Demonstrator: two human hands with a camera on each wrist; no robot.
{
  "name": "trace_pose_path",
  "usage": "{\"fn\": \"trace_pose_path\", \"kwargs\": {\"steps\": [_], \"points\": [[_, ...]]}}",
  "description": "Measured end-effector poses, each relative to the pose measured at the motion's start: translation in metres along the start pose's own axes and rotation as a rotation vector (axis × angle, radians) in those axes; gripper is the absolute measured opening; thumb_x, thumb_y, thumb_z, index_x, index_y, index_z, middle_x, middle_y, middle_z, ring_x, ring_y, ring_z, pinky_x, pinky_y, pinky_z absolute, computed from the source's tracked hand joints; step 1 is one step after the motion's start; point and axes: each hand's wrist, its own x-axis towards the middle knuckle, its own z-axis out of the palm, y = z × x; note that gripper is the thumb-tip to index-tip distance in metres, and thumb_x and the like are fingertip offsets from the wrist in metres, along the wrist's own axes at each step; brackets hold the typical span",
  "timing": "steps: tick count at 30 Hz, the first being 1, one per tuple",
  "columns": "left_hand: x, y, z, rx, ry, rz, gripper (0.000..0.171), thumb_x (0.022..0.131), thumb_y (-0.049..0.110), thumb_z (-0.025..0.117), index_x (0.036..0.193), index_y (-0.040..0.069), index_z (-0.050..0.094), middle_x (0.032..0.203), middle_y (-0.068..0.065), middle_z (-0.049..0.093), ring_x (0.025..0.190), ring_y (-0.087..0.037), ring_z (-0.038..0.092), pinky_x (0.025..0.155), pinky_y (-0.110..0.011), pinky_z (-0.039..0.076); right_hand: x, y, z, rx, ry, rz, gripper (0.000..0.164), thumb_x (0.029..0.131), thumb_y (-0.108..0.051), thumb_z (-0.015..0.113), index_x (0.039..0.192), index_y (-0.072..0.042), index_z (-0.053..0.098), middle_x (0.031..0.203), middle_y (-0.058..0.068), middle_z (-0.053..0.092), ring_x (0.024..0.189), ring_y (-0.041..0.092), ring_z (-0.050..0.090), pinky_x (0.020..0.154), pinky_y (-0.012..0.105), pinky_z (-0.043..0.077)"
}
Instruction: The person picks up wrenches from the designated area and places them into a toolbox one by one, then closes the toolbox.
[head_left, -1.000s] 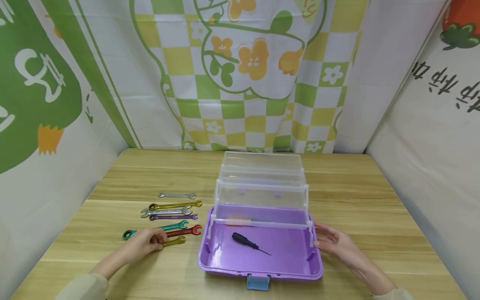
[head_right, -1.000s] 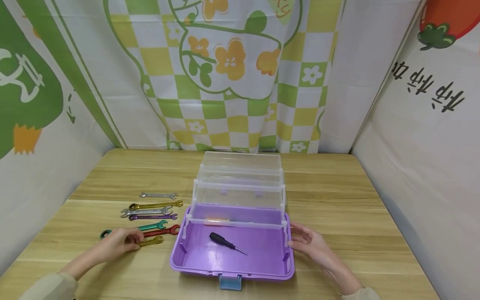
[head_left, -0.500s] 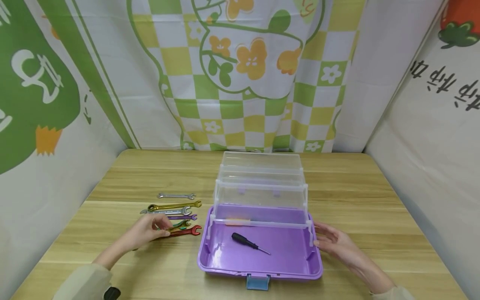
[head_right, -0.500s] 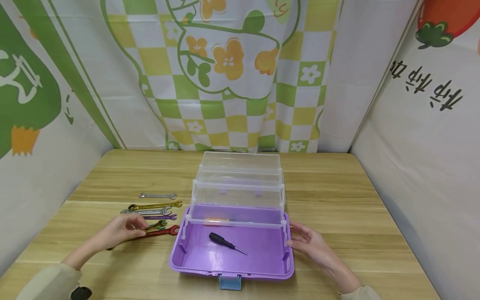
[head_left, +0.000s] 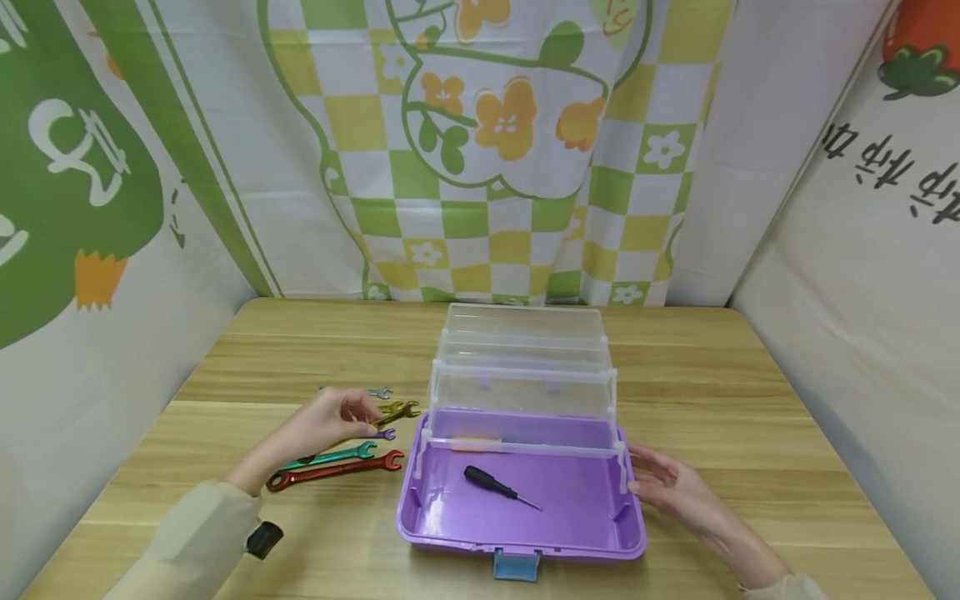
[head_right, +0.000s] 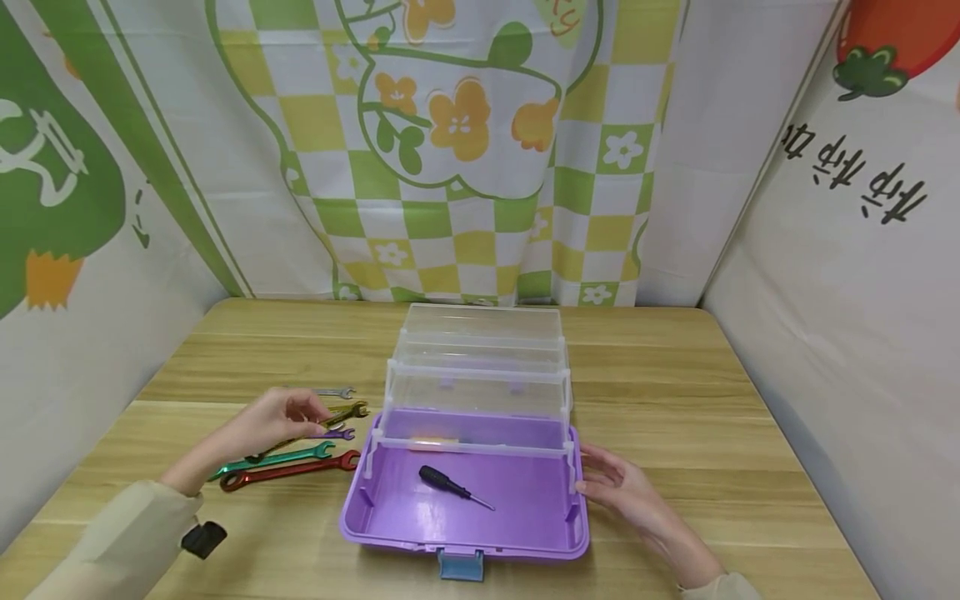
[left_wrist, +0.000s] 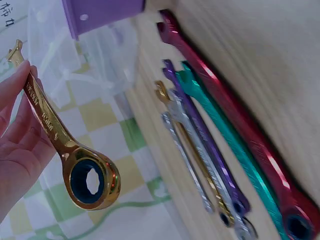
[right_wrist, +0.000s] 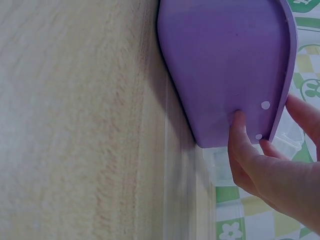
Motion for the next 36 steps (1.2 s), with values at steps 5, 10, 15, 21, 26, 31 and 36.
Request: {"fn": "trace_pose_path", "kwargs": {"steps": [5, 10, 15, 21, 26, 31, 36], "points": [[0.018, 0.013, 0.002, -0.006, -0.035, 0.034, 0.009, 0.077, 0.004, 0.066, 0.085, 0.004, 0.062, 0.078, -0.003, 0.063, 0.07, -0.009, 0.058, 0.062, -0.024, 0.05, 0.0, 0.0, 0.0, 0.006, -0.003, 0.005, 0.071, 0.083, -0.009, 0.058, 0.135, 0.01, 0.014, 0.136, 0.033, 0.022, 0.105, 0.009, 0.051, 0.089, 0.026, 0.043], [0.032, 0.025, 0.004, -0.03, -0.08, 0.031, 0.009, 0.078, 0.005, 0.065, 0.085, 0.002, 0.061, 0.078, -0.005, 0.062, 0.069, -0.013, 0.058, 0.061, -0.025, 0.05, 0.001, 0.001, -0.001, 0.005, -0.005, 0.009, 0.07, 0.084, -0.01, 0.058, 0.136, 0.009, 0.014, 0.136, 0.032, 0.023, 0.106, 0.01, 0.051, 0.089, 0.026, 0.042], [0.048, 0.039, 0.006, -0.06, -0.107, 0.051, 0.008, 0.077, 0.004, 0.065, 0.084, 0.002, 0.062, 0.078, -0.006, 0.063, 0.069, -0.012, 0.057, 0.061, -0.025, 0.049, 0.001, 0.002, 0.0, 0.012, -0.01, 0.004, 0.07, 0.084, -0.009, 0.057, 0.135, 0.01, 0.013, 0.136, 0.032, 0.022, 0.102, 0.006, 0.052, 0.088, 0.025, 0.043], [0.067, 0.057, 0.011, -0.086, -0.142, 0.1, 0.008, 0.076, 0.0, 0.065, 0.083, -0.001, 0.063, 0.076, -0.007, 0.064, 0.066, -0.011, 0.057, 0.059, -0.025, 0.049, 0.001, 0.002, 0.0, 0.006, -0.013, 0.0, 0.071, 0.084, -0.009, 0.057, 0.135, 0.011, 0.012, 0.135, 0.033, 0.023, 0.099, 0.004, 0.054, 0.087, 0.024, 0.043], [0.083, 0.068, 0.019, -0.095, -0.165, 0.111, 0.009, 0.074, -0.002, 0.065, 0.083, -0.002, 0.062, 0.074, -0.007, 0.064, 0.064, -0.009, 0.056, 0.059, -0.024, 0.048, 0.001, 0.001, 0.0, 0.007, -0.02, -0.005, 0.071, 0.084, -0.009, 0.057, 0.135, 0.011, 0.012, 0.135, 0.033, 0.022, 0.099, 0.005, 0.054, 0.087, 0.024, 0.043], [0.097, 0.078, 0.028, -0.105, -0.193, 0.109, 0.01, 0.074, -0.003, 0.065, 0.083, -0.004, 0.061, 0.075, -0.007, 0.064, 0.065, -0.007, 0.055, 0.06, -0.023, 0.048, 0.0, 0.001, 0.0, 0.014, -0.021, -0.008, 0.07, 0.084, -0.009, 0.057, 0.135, 0.011, 0.012, 0.135, 0.033, 0.021, 0.099, 0.005, 0.054, 0.088, 0.024, 0.043], [0.109, 0.086, 0.038, -0.077, -0.216, 0.127, 0.011, 0.073, -0.002, 0.066, 0.083, -0.003, 0.062, 0.075, -0.008, 0.064, 0.065, -0.007, 0.057, 0.061, -0.021, 0.049, 0.0, 0.001, 0.0, 0.016, -0.02, -0.006, 0.07, 0.084, -0.009, 0.057, 0.135, 0.011, 0.012, 0.135, 0.033, 0.022, 0.099, 0.005, 0.054, 0.087, 0.024, 0.043]]}}
